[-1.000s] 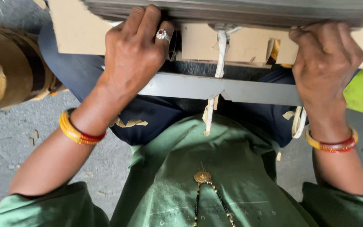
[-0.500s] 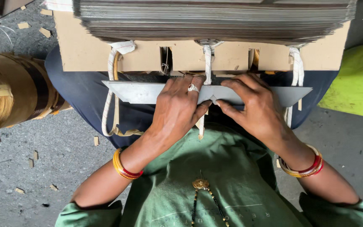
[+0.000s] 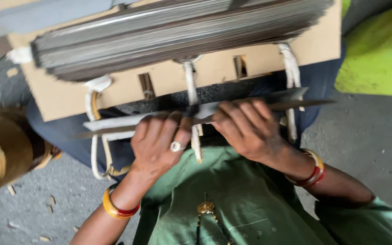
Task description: The person sits cross-legged on the floor and uses both hands to interlace white cords through slots in a wooden jig holding a stack of thin metal strips. The person repeatedly pulls cords through the jig and adjusts the strips to maintain alignment.
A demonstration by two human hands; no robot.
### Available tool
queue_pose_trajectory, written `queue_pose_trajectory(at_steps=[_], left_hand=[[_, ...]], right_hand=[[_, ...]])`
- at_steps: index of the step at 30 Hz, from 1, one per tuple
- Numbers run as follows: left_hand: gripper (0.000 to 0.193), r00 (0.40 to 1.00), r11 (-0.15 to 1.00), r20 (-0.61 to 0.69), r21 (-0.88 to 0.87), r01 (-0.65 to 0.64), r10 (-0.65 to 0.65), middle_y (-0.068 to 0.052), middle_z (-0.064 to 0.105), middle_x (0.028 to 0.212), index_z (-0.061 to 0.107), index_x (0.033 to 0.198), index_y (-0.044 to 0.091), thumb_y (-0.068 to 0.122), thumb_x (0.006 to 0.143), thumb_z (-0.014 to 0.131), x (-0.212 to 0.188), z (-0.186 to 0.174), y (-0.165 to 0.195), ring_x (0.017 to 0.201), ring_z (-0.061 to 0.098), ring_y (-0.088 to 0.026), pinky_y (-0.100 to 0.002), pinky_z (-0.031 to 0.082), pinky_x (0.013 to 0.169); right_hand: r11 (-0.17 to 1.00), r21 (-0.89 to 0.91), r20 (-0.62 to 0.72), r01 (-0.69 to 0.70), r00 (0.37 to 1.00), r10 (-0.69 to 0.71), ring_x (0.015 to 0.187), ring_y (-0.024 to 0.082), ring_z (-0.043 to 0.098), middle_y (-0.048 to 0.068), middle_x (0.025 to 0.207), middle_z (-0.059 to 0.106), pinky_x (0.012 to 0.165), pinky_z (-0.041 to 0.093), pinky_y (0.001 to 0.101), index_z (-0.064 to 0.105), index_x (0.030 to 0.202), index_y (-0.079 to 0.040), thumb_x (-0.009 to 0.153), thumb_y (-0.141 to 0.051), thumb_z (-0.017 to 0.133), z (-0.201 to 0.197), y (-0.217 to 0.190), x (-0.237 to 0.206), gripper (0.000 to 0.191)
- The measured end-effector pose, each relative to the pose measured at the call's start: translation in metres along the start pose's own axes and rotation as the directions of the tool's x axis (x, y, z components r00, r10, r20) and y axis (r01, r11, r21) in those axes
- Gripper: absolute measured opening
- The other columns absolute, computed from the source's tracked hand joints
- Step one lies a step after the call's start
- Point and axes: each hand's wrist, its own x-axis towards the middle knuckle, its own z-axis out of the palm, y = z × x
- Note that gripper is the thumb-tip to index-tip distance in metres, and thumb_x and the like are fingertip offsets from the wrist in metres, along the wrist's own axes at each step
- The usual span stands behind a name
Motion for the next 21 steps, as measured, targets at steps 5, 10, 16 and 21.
queue_pose_trajectory(at_steps=[5,10,16,21], left_hand=[[0.025,0.999,0.995,-0.019,0.082,-0.049,0.051,-0.004,0.069,0.110,0.070,0.120,0.014,0.015,0.096,0.073,0.002,0.019,0.003,0.098,0.066,-0.021,-0.035,0.044,0.080],[0.030,0.999,0.999,0.010,0.003,0.040,-0.040,-0.006,0.070,0.106,0.074,0.120,0.010,0.014,0.091,0.074,0.008,0.025,0.006,0.095,0.066,-0.024,-0.039,0.046,0.082],[0.021,0.996,0.992,-0.028,0.097,0.085,-0.082,-0.005,0.073,0.102,0.077,0.119,0.011,0.010,0.098,0.076,0.011,0.021,-0.004,0.092,0.063,-0.021,-0.038,0.043,0.081],[0.013,0.957,0.948,-0.217,0.212,0.236,-0.190,-0.002,0.067,0.088,0.075,0.110,0.008,0.016,0.100,0.079,0.000,0.006,-0.022,0.079,0.053,-0.020,-0.037,0.035,0.073]], right_hand=[[0.987,0.129,0.143,-0.095,0.987,0.077,0.104,0.027,0.062,0.015,0.117,0.064,0.090,0.051,0.0405,0.066,0.124,0.003,0.092,-0.007,0.066,0.008,0.011,-0.019,0.034],[0.952,0.155,0.225,-0.266,0.947,0.228,0.108,0.026,0.062,0.015,0.123,0.065,0.087,0.054,0.0327,0.066,0.138,-0.005,0.083,0.014,0.064,-0.019,0.064,-0.039,0.058],[0.892,-0.004,0.004,-0.452,0.892,0.452,0.098,0.031,0.065,0.016,0.102,0.068,0.080,0.054,0.0389,0.080,0.108,0.002,0.086,0.011,0.074,-0.057,0.127,-0.056,0.024],[0.652,0.355,0.029,-0.670,0.705,0.709,0.111,0.023,0.069,0.013,0.115,0.069,0.096,0.057,0.0388,0.063,0.137,0.001,0.103,-0.001,0.074,-0.036,0.122,-0.046,0.035]])
